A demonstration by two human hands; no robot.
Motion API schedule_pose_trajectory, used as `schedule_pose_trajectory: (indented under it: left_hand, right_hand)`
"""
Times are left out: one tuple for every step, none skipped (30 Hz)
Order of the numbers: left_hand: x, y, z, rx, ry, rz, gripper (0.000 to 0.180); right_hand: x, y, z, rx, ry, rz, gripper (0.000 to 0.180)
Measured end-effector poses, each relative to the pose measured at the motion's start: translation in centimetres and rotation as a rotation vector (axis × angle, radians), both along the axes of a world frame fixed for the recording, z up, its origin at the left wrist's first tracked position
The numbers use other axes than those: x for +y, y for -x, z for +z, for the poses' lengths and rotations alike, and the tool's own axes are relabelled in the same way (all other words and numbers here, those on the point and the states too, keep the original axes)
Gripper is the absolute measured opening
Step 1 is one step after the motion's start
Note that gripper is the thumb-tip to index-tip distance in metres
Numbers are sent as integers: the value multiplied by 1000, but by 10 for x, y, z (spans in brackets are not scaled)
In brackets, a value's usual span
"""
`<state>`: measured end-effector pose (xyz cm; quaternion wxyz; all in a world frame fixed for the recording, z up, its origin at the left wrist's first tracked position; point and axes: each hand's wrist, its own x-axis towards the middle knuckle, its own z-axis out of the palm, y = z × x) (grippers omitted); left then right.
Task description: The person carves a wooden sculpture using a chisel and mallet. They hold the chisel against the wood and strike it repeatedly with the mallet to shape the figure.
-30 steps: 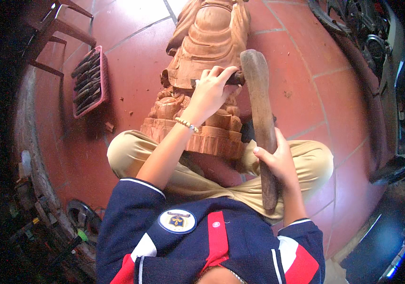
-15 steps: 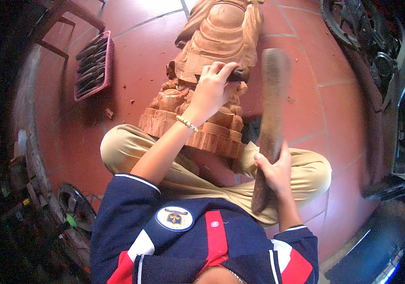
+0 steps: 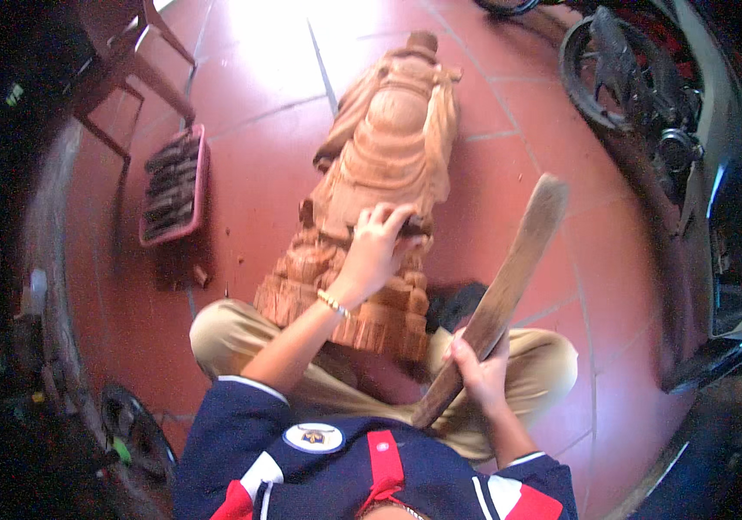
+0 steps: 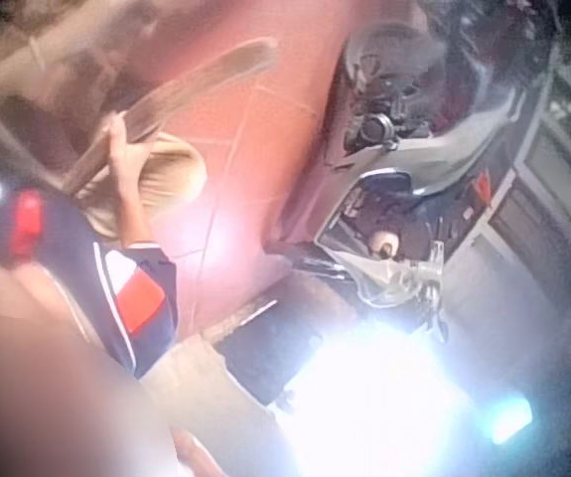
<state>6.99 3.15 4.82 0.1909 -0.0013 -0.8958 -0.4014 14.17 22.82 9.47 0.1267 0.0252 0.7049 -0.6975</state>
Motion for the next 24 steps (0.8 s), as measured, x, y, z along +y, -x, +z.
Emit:
schedule_pose_trajectory:
  left_hand:
    - [0,0,4,-23,6,-2,41]
    - [3,3,5,-16,9,1,42]
    - [1,1,4,-30,8,13,43]
    - [-1,2,5,-44,6,24,44]
    - [-3,-1,6,-45,-2,23,43]
    - [-4,-2,7,-46,-11,22,43]
    - [-6,-3,7,-48,-20,22,42]
    - [-6,-2,7,-27,-13,16,42]
    - [-5,-1,5,-7,-8,12,41]
    - [-3,0,4,12,-1,8,40]
    - [-4,-1,4,22,7,6,39]
    - [-3,0,5,18,3,1,38]
    - [-2,1,5,15,-1,-3,38]
    - [-3,-1,4,5,0,6,38]
    - [-5,-2,3,-3,36,13,38]
    - [-7,-2,3,-12,72,21,38]
    - [-6,-5,2,-29,97,23,38]
    - [-6,-6,2,-18,96,25,38]
    - [-8,-3,5,-6,94,29,38]
    - [-4,-2,1,-7,71,25,38]
    - [-5,-1,-1,29,102,43,37]
    - [-4,-2,1,23,105,36,37]
    - [-5,-4,0,38,116,43,37]
    - [-4,-4,-2,64,119,44,37]
  right_hand:
    - [8,2,-8,12,-200,128,41]
    - [16,6,-17,16,-409,234,45]
    - [3,10,-2,23,-408,376,54]
    - [-3,11,11,-344,-220,348,58]
    - [-1,9,5,-161,-338,374,59]
    - [-2,8,3,23,-455,397,59]
    - [-1,9,4,28,-452,367,59]
    - [-3,11,9,32,-448,338,59]
    - [-3,12,5,54,-354,287,56]
    - [-3,11,3,55,-311,249,56]
    - [-4,11,1,57,-268,212,56]
    - [-2,10,0,61,-235,171,55]
    - [-3,8,-2,44,-202,137,56]
    - [-6,9,2,56,-343,224,57]
    - [-10,11,11,69,-484,310,58]
    - [-12,13,15,84,-625,397,58]
    - [-10,11,6,121,-576,375,57]
    - [-7,9,6,127,-547,356,56]
    - [-6,12,9,133,-517,336,55]
    - [-5,12,13,122,-508,314,55]
    - [-5,10,7,121,-410,253,52]
    - [-4,8,7,95,-388,186,52]
    - [-3,5,1,108,-301,126,52]
    - [-1,3,-2,128,-223,57,52]
